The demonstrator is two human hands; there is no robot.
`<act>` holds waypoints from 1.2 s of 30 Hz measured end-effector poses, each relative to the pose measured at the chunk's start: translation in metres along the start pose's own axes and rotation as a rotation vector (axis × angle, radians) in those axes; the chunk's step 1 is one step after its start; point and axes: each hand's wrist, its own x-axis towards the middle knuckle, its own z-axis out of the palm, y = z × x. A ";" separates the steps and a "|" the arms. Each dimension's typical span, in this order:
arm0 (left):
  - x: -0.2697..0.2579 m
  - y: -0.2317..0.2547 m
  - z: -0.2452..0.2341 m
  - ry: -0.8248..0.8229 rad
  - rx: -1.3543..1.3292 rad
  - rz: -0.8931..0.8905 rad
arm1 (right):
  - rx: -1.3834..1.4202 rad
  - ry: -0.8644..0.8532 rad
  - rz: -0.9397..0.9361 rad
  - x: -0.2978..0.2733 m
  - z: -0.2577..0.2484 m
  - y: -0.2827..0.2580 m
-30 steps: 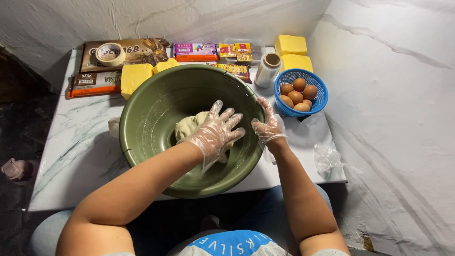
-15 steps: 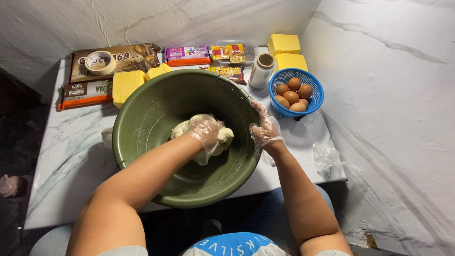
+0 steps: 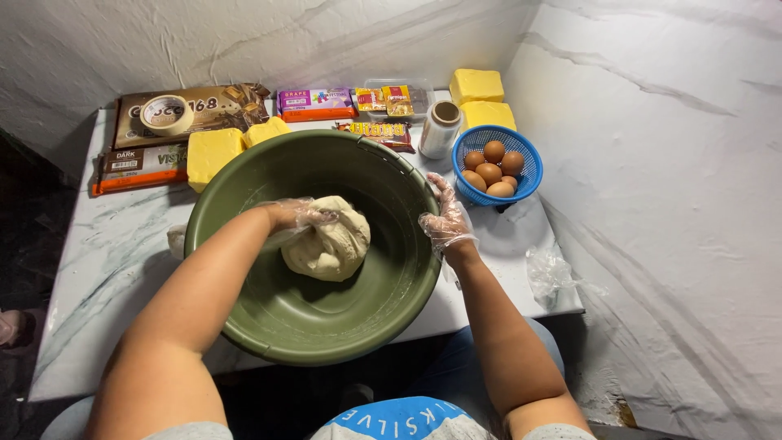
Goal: Kneading a ball of dough by hand in a green plastic bowl on a table with various baking ingredients.
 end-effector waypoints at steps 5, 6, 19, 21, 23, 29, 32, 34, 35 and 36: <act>-0.045 0.024 0.010 -0.024 -0.180 0.041 | 0.188 0.012 0.047 -0.002 0.007 -0.009; -0.013 -0.005 0.019 -0.021 -0.178 0.038 | 0.191 0.009 0.046 0.000 0.009 -0.007; 0.023 -0.016 0.030 0.609 0.480 0.669 | 0.023 0.008 0.051 0.013 0.012 0.011; 0.029 -0.009 0.041 0.685 0.568 0.893 | 0.014 0.007 0.044 0.014 0.013 0.011; 0.042 -0.005 0.062 1.016 0.714 1.527 | 0.048 0.000 0.044 0.013 0.014 0.011; 0.039 -0.021 0.104 0.611 0.969 0.974 | 0.098 -0.015 0.028 0.001 0.007 0.001; 0.069 -0.030 0.107 0.384 1.055 0.686 | 0.409 -0.023 -0.021 -0.004 0.008 0.003; 0.081 -0.027 0.106 0.265 1.076 0.510 | 0.488 -0.005 -0.005 -0.007 0.011 0.001; 0.086 -0.026 0.106 0.148 1.093 0.331 | 0.568 0.013 0.006 -0.009 0.013 0.000; 0.083 -0.022 0.101 0.142 1.087 0.328 | 0.567 0.007 0.012 -0.010 0.013 -0.002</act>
